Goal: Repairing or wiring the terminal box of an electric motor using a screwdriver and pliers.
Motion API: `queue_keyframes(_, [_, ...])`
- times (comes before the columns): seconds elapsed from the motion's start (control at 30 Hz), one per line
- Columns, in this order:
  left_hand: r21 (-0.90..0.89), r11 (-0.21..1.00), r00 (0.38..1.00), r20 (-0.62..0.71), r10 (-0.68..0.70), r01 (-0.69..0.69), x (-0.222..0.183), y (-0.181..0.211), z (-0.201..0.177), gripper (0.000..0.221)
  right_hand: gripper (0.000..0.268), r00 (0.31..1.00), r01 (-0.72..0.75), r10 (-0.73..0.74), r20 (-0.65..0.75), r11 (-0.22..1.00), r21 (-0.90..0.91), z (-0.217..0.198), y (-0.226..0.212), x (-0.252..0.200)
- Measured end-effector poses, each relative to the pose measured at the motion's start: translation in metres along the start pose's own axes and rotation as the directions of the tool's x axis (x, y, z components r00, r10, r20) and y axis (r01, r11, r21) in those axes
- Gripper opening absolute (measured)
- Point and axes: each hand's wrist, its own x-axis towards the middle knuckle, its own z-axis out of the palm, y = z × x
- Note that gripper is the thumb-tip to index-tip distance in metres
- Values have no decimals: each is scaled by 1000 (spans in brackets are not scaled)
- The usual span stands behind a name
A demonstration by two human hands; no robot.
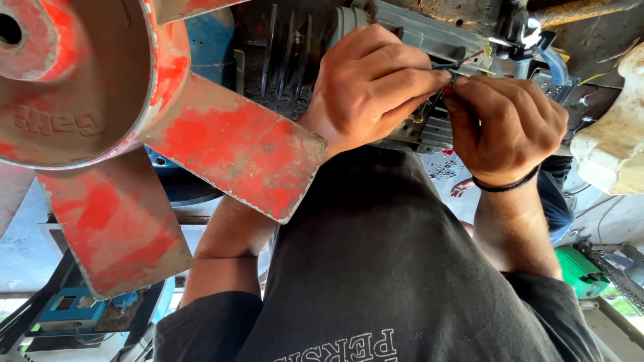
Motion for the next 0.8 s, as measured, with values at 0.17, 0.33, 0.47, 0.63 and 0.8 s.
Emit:
queue_keyframes(0.17, [0,1000,1000,25,8,-8,-4,-3,1,4,17,970,-202,187,157,976,84,-8,-10,6])
queue_keyframes(0.33, [-19,1000,999,29,-15,16,-4,-2,-1,7,15,972,-209,198,123,975,77,-3,-12,7])
queue_keyframes(0.47, [-16,1000,1000,23,-7,7,-3,-2,-2,6,23,968,-238,229,104,967,90,-3,-15,2])
queue_keyframes(0.63, [-32,999,1000,25,-13,14,0,1,-4,5,15,986,-163,167,-24,979,120,1,-12,-2])
queue_keyframes(0.8, [-29,999,999,36,-14,15,2,1,-4,3,11,989,-145,146,-6,985,97,0,-14,4])
